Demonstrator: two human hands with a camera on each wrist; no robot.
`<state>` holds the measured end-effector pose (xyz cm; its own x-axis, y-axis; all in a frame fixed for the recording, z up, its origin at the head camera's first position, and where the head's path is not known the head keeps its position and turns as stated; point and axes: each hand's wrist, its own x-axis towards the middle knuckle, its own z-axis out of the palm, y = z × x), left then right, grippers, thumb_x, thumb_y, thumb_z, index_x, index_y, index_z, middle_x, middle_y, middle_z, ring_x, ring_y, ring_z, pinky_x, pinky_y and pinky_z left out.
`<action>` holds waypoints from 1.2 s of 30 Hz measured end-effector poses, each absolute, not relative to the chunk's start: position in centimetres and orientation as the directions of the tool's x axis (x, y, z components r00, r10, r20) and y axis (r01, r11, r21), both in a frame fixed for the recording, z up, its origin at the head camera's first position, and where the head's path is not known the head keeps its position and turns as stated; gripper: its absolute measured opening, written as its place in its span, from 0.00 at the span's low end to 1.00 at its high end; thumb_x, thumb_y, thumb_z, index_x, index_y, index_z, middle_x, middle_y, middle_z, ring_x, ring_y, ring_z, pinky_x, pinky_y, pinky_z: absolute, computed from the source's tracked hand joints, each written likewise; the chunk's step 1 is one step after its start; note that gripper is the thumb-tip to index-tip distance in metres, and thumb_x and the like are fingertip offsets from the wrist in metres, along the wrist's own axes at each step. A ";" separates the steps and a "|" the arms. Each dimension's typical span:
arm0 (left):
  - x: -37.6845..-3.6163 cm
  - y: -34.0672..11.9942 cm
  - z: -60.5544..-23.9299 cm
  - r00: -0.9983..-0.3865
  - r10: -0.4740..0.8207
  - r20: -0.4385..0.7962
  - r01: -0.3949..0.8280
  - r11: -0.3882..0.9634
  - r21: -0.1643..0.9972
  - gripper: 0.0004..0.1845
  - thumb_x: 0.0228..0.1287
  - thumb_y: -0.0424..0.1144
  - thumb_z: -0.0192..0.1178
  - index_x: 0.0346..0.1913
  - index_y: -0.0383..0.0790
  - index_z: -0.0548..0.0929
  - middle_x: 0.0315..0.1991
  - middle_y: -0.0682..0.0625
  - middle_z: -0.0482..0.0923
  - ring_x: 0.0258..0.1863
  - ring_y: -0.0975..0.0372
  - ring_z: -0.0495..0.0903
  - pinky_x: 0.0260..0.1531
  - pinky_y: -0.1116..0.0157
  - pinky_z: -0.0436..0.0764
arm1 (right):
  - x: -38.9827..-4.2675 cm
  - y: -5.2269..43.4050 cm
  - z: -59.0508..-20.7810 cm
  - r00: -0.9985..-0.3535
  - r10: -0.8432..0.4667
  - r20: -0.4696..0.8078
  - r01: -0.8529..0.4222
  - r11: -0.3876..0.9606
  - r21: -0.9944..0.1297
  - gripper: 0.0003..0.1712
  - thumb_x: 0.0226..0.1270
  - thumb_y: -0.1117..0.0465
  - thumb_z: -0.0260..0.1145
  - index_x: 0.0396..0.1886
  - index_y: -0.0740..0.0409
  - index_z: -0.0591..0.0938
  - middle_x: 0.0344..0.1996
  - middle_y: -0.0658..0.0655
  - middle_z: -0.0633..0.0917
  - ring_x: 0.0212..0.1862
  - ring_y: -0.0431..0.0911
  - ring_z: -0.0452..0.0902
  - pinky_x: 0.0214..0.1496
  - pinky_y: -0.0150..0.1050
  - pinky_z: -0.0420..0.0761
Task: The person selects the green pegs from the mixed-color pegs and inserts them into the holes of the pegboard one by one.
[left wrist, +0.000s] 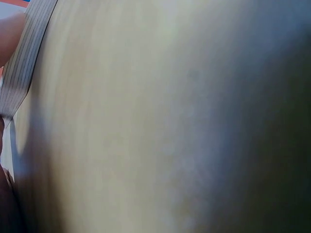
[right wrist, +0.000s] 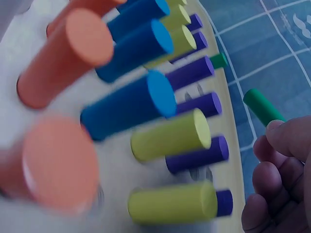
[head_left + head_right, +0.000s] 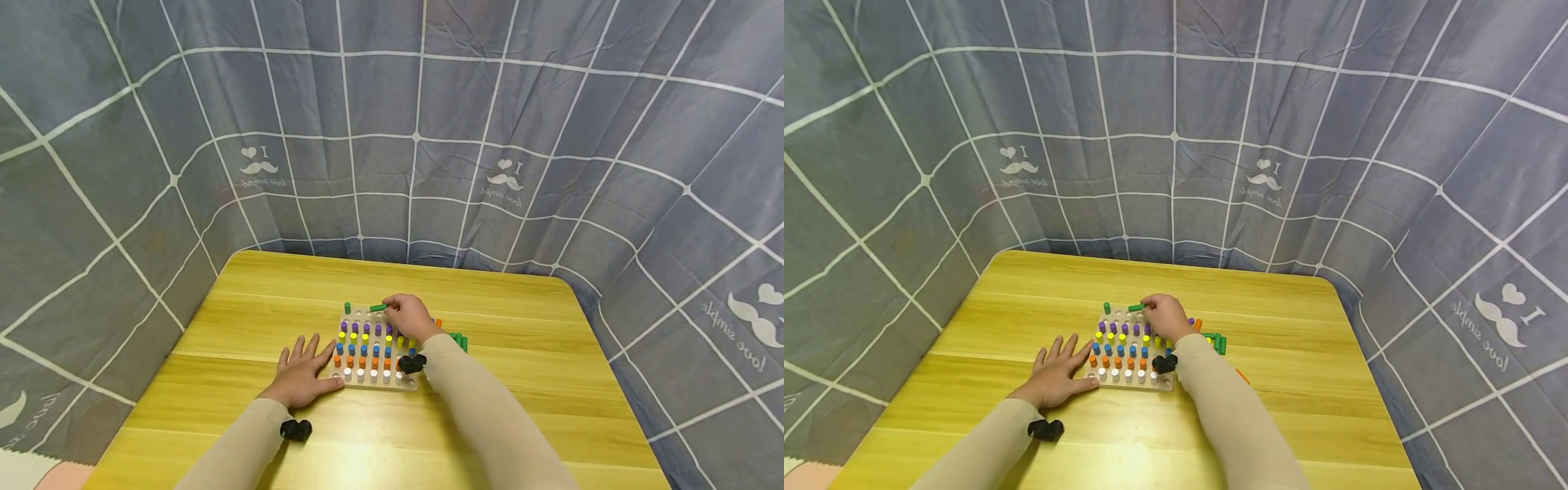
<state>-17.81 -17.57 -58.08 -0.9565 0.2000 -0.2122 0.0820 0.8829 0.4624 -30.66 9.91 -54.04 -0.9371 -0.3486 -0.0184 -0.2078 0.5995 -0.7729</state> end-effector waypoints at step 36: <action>-17.8 -17.2 -57.4 -0.953 0.198 -0.228 0.076 0.887 0.456 0.51 0.66 0.76 0.57 0.86 0.60 0.54 0.87 0.37 0.41 0.85 0.35 0.32 0.77 0.29 0.31 | -31.1 3.6 -54.5 -0.897 -0.440 -0.049 -0.314 0.710 -0.630 0.16 0.81 0.58 0.63 0.61 0.53 0.88 0.47 0.52 0.91 0.41 0.41 0.84 0.54 0.43 0.85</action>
